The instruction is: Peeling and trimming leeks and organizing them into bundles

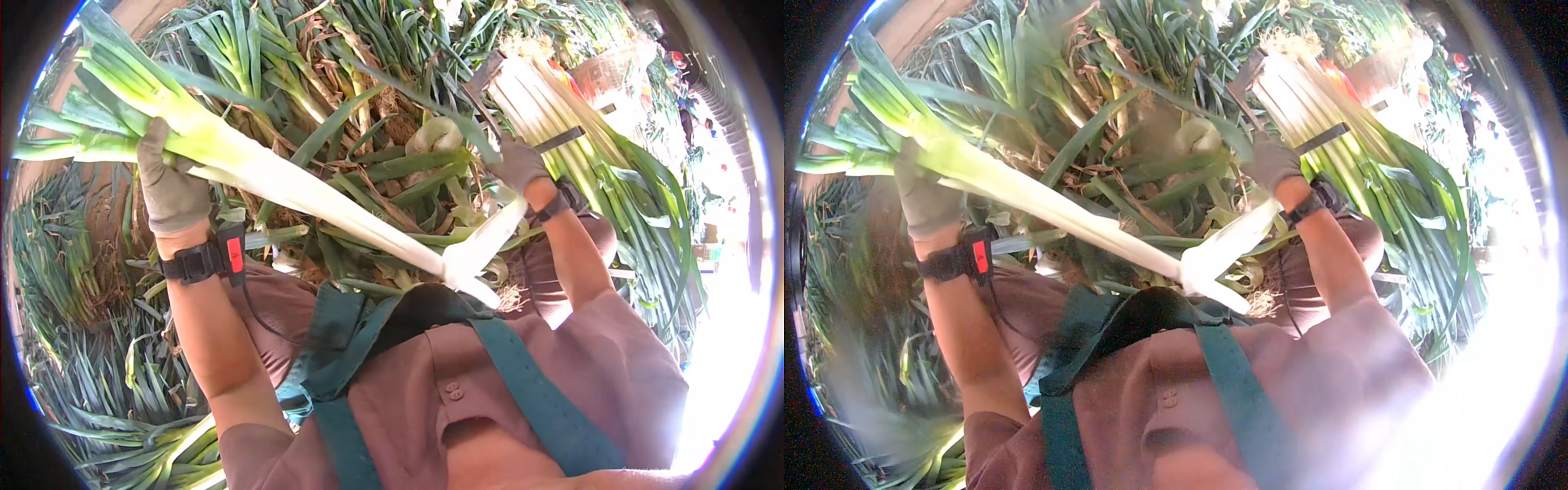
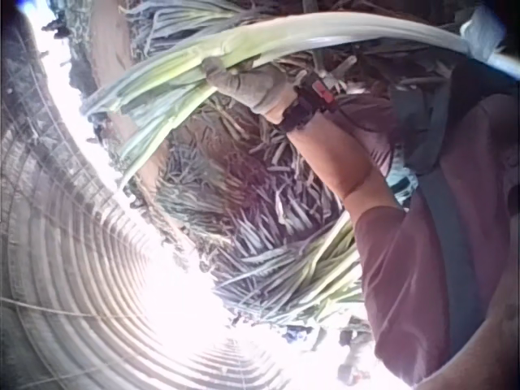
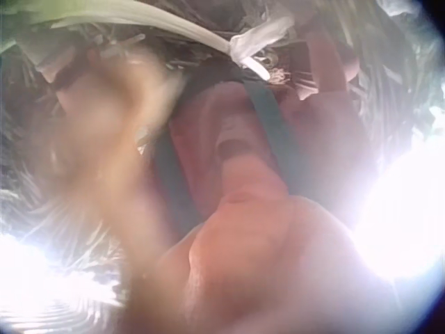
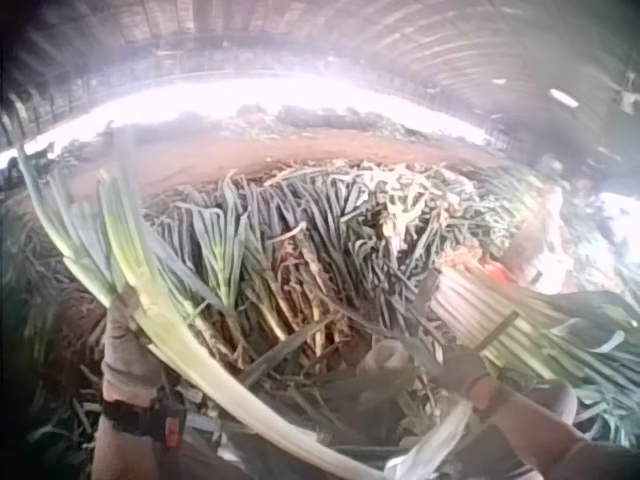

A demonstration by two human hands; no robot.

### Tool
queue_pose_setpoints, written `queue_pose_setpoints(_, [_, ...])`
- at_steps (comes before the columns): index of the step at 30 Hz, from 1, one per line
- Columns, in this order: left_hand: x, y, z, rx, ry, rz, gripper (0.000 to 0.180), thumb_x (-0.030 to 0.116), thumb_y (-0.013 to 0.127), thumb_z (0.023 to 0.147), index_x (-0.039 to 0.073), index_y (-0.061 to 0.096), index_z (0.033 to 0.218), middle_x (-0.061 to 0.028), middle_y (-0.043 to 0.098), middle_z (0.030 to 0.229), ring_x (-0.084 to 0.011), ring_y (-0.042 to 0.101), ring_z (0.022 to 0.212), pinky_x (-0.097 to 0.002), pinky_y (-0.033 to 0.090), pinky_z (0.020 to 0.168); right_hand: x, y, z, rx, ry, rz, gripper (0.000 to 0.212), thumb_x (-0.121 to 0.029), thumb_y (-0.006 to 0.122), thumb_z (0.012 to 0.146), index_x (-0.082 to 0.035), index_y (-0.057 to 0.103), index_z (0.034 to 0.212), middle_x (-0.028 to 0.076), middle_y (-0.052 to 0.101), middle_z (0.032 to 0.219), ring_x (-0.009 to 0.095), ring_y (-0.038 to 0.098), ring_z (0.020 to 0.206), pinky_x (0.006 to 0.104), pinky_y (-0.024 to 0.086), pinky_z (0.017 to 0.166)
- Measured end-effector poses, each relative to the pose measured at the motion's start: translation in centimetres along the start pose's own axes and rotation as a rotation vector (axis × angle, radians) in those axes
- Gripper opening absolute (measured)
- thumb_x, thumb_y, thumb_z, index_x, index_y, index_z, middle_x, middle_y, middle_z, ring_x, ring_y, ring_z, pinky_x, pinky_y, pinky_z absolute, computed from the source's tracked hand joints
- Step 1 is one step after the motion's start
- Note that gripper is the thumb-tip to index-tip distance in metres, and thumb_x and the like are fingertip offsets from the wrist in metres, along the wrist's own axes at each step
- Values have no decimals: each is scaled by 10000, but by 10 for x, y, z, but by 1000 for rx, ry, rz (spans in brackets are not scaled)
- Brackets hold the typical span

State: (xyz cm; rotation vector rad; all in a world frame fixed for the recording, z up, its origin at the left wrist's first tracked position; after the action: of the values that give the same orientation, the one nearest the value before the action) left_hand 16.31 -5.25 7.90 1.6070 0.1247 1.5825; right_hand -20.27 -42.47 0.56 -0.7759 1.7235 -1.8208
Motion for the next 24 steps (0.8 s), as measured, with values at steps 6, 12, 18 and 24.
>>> queue_pose_setpoints(6, [3,18,-12,98,14,84,355,264,661,915,52,612,1195,-7,648,992,-90,570,767,-242,459,678,-149,-59,-50,-375,-627,1138,610,-406,635,969,5,487,1395,170,660,1162,230,623,1114,356,492,953])
queue_pose_setpoints(12, [-15,40,-7,25,-55,61,417,335,690,932,33,599,1205,-73,670,1063,-188,657,891,-333,544,809,-231,-72,-70,-634,-562,1238,468,-406,543,1021,32,629,1163,117,674,937,192,632,872,338,512,766])
queue_pose_setpoints(18, [-41,56,-19,2,-142,279,333,154,773,853,-9,669,1125,-76,684,976,-191,684,881,-306,539,708,-260,-78,-64,-1084,-395,1648,392,-359,528,1039,6,627,1141,71,678,746,146,655,577,266,545,503])
queue_pose_setpoints(24, [-30,14,-4,113,-113,313,268,161,707,868,-28,693,1057,-65,669,909,-180,636,866,-296,503,792,-222,-73,-111,-1057,-591,1290,438,-423,517,1034,-9,655,1079,40,660,867,105,625,813,297,528,700])
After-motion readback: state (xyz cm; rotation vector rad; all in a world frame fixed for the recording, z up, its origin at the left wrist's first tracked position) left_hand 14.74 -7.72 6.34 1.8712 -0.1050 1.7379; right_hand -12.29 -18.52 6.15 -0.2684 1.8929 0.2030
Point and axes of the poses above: each hand's wrist, its own z-axis towards the middle knuckle, its own y-axis out of the palm, x = y × z, the point moved 8 cm from there along z, towards the middle knuckle
